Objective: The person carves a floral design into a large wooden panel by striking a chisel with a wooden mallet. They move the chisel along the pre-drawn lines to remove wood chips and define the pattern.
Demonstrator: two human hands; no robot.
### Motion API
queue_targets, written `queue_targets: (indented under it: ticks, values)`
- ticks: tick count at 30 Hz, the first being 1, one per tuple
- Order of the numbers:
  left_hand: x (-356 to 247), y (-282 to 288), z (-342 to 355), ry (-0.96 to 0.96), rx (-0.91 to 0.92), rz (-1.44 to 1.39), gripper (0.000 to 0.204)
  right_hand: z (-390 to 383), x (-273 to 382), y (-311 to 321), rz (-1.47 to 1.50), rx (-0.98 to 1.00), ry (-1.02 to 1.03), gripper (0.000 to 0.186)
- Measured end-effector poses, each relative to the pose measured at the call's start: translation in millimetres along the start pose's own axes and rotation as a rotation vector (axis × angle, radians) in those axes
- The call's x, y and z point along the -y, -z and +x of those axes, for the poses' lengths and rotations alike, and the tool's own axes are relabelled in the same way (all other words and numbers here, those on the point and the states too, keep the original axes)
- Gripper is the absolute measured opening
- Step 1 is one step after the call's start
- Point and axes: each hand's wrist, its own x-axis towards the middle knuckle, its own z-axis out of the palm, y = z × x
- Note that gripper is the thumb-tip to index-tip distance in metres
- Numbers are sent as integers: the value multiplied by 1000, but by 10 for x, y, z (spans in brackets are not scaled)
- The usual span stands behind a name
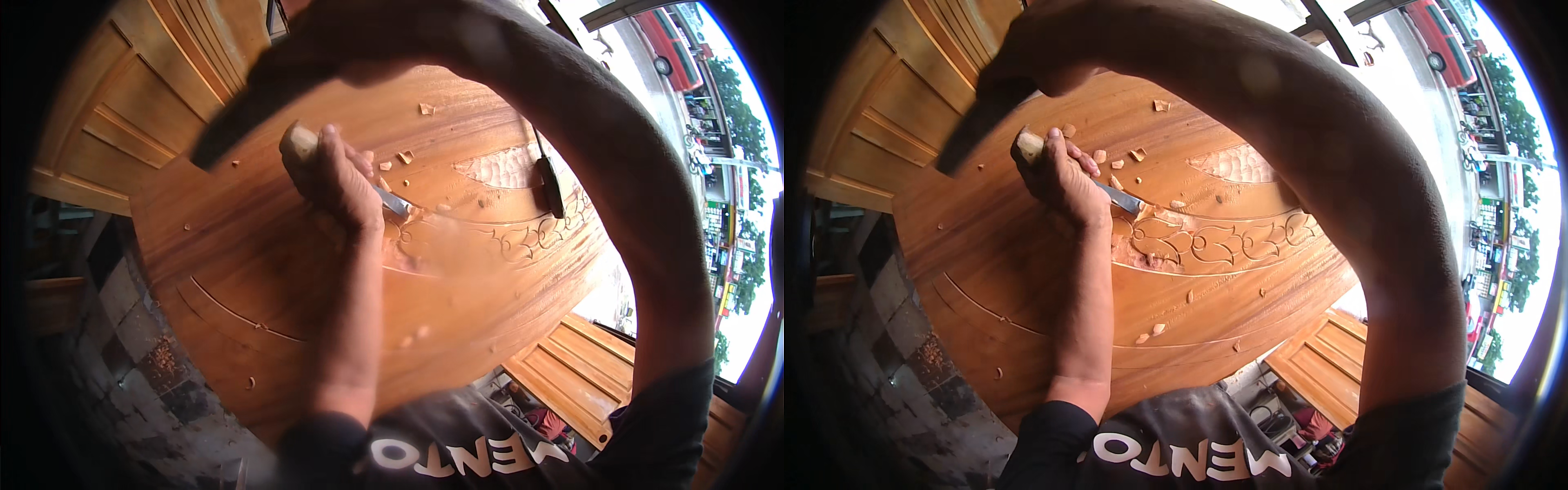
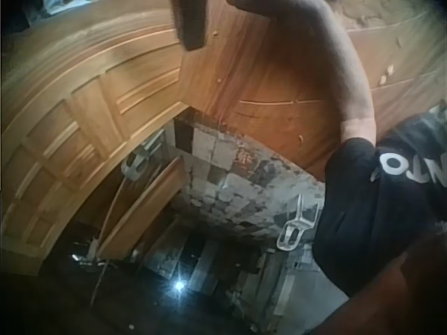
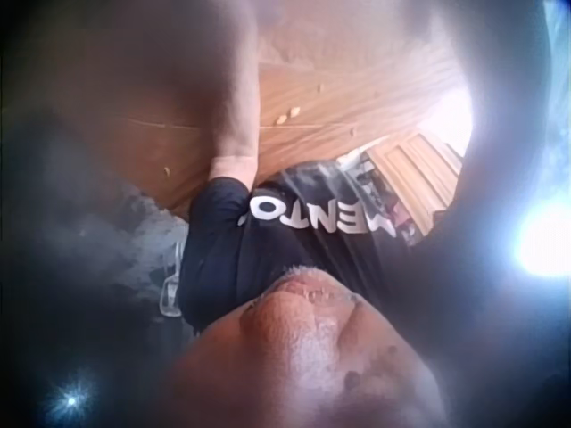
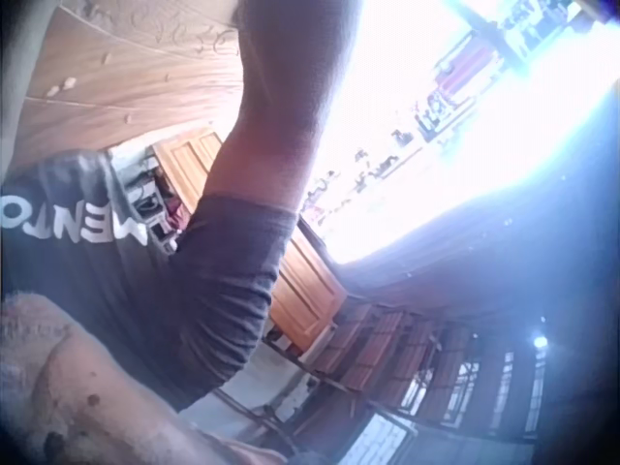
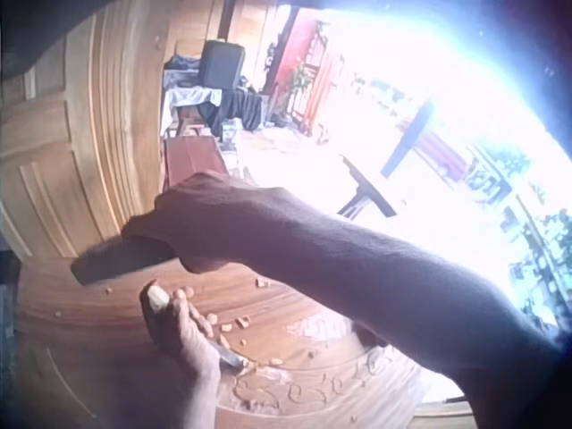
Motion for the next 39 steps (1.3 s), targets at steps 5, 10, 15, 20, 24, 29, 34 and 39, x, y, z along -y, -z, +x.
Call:
queue_targets:
  ticks: [5, 10, 15, 20, 24, 29, 34, 39]
  values:
    - [-74, 47, 35, 37, -3, -15, 37, 408, -48, -619, -35, -70, -233, 56]
    - [-26, -97, -104, 66, 30, -11, 16, 547, -611, -866, 116, -515, -2, 55]
    - [-116, -38, -69, 18, 11, 32, 17, 215, -62, -487, -7, 56, -194, 60]
    - [-1, -50, -112, 1, 47, 61, 23, 87, -122, 33, -10, 42, -195, 62]
    - [122, -64, -57, 0, 135, 4, 39, 17, -27, -87, 131, 141, -390, 63]
    - [75, -289, -259, 76, 149, 20, 26, -102, -110, -41, 160, 238, -340, 63]
    - [67, -131, 109, 271, 129, -176, 21, -706, -360, -481, 312, -444, -332, 75]
    - [-564, -141, 132, 203, 353, -24, 20, -1706, 135, -1074, 484, -768, -671, 92]
